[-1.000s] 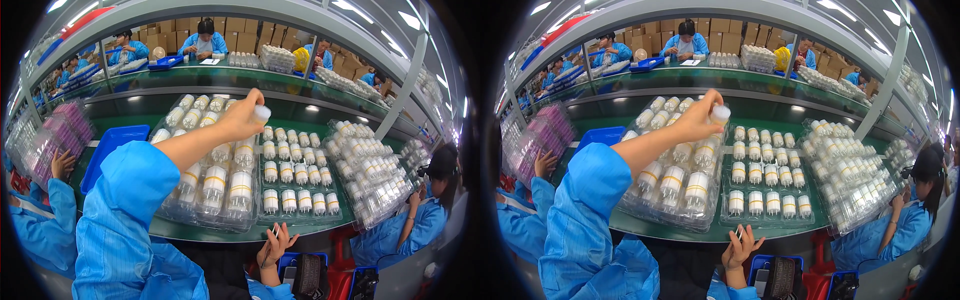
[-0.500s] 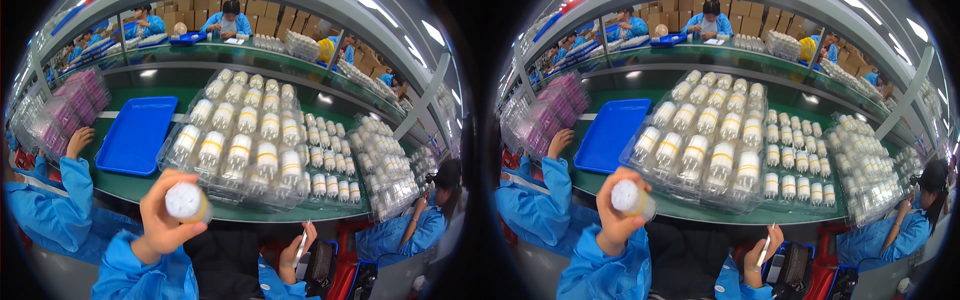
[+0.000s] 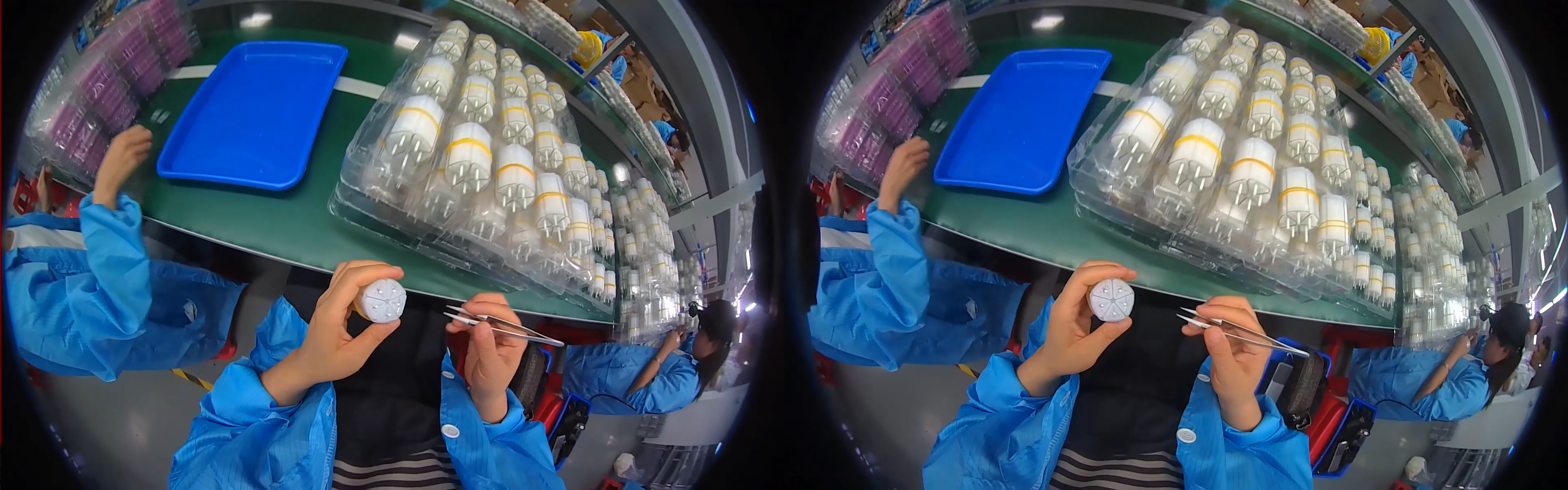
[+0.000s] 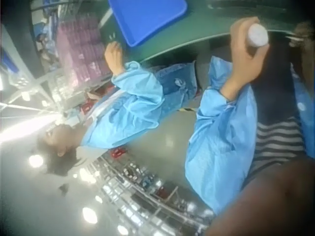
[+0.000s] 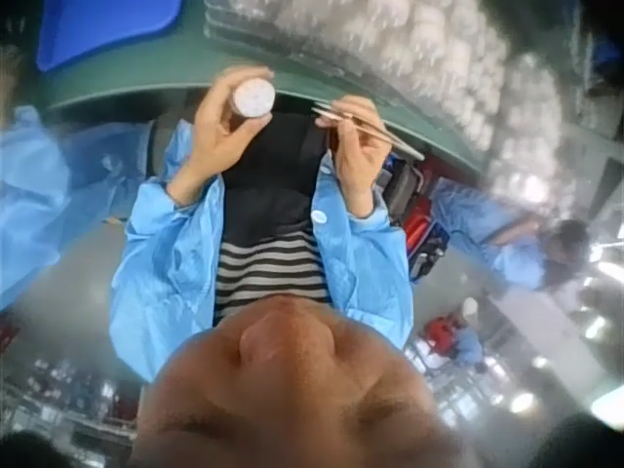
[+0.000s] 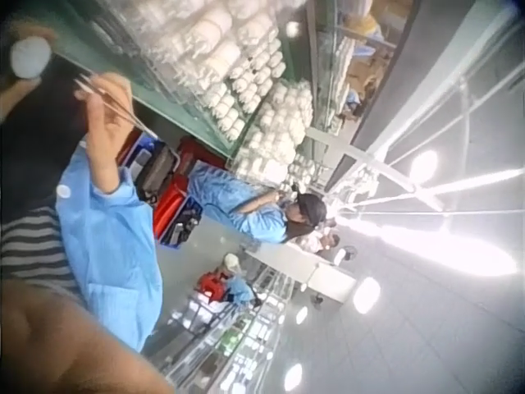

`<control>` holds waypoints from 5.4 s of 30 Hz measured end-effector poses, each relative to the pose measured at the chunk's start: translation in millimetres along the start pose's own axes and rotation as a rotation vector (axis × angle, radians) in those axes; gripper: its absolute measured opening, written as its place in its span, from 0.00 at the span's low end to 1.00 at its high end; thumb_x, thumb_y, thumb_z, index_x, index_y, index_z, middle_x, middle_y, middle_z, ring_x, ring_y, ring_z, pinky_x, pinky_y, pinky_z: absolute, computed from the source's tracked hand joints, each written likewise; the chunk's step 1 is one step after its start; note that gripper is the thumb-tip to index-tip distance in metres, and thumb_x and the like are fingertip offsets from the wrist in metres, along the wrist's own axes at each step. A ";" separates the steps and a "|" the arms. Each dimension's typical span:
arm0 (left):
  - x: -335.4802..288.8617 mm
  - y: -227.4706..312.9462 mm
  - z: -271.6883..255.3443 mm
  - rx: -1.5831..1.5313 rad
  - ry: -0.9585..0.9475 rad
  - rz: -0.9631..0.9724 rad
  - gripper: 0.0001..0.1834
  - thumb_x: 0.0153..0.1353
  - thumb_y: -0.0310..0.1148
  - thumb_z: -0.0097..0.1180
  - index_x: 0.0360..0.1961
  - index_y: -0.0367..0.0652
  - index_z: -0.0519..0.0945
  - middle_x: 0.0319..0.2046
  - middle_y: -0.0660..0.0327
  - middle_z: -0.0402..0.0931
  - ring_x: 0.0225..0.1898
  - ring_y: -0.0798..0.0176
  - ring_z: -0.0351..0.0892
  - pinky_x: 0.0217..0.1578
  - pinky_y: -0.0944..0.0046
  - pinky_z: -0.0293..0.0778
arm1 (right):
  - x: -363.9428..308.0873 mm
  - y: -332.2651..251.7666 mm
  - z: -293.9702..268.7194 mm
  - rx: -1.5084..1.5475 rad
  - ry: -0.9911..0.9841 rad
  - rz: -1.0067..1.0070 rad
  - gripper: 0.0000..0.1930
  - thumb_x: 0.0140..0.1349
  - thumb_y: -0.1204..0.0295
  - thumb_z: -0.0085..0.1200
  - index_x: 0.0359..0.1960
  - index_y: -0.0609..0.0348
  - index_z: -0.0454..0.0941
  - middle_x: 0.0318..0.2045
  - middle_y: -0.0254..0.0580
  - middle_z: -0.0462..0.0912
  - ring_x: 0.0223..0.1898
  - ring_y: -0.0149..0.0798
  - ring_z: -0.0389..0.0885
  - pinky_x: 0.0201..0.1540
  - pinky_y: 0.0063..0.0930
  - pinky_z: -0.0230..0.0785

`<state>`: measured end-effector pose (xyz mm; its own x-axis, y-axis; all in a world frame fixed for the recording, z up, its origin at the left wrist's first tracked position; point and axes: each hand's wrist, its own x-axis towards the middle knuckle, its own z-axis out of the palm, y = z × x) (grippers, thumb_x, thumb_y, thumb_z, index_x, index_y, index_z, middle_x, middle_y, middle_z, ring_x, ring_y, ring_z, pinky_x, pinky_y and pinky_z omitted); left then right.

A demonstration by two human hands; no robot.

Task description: The person cleans or inspects small plastic components by hand, using tweezers to manipulate them.

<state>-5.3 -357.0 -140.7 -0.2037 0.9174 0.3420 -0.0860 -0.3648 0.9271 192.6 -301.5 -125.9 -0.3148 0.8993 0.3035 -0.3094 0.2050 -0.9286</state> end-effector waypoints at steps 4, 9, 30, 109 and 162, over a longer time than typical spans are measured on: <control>-2.5 -6.4 0.4 0.151 0.014 0.055 0.29 0.46 0.16 0.64 0.53 0.38 0.74 0.47 0.50 0.73 0.50 0.52 0.73 0.51 0.62 0.68 | 10.1 -14.0 17.2 -0.135 -0.098 -0.129 0.14 0.62 0.75 0.57 0.46 0.72 0.79 0.41 0.51 0.75 0.39 0.39 0.81 0.44 0.28 0.76; -6.3 -15.9 3.7 0.187 0.061 0.177 0.30 0.43 0.16 0.64 0.52 0.38 0.75 0.45 0.50 0.73 0.46 0.50 0.75 0.46 0.59 0.71 | 9.2 -12.4 38.5 -0.106 -0.125 -0.086 0.15 0.57 0.76 0.61 0.45 0.71 0.81 0.40 0.53 0.80 0.39 0.40 0.81 0.42 0.28 0.74; -7.5 -10.4 5.3 0.361 0.049 0.211 0.30 0.37 0.14 0.57 0.49 0.36 0.78 0.42 0.51 0.74 0.42 0.47 0.73 0.40 0.57 0.70 | 10.5 -2.1 42.2 -0.310 -0.205 -0.171 0.09 0.55 0.81 0.60 0.38 0.68 0.82 0.36 0.52 0.83 0.35 0.39 0.82 0.36 0.25 0.74; -8.5 -6.4 9.2 0.436 0.058 0.281 0.27 0.37 0.15 0.60 0.45 0.37 0.80 0.39 0.54 0.76 0.41 0.50 0.74 0.40 0.58 0.71 | 5.4 -3.2 41.1 -0.405 -0.173 -0.271 0.05 0.53 0.81 0.61 0.33 0.66 0.83 0.30 0.49 0.83 0.29 0.41 0.83 0.31 0.26 0.75; -10.6 -19.4 7.1 0.013 -0.081 0.035 0.27 0.45 0.15 0.66 0.50 0.36 0.77 0.46 0.53 0.73 0.47 0.58 0.76 0.46 0.65 0.72 | 6.6 -0.6 35.1 -0.244 -0.101 -0.158 0.09 0.56 0.80 0.59 0.38 0.70 0.82 0.36 0.53 0.83 0.39 0.43 0.82 0.42 0.30 0.75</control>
<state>5.4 -358.5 -161.2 -0.1265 0.9143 0.3849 -0.0671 -0.3950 0.9162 159.2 -309.3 -115.8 -0.3708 0.8085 0.4570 -0.1414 0.4372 -0.8882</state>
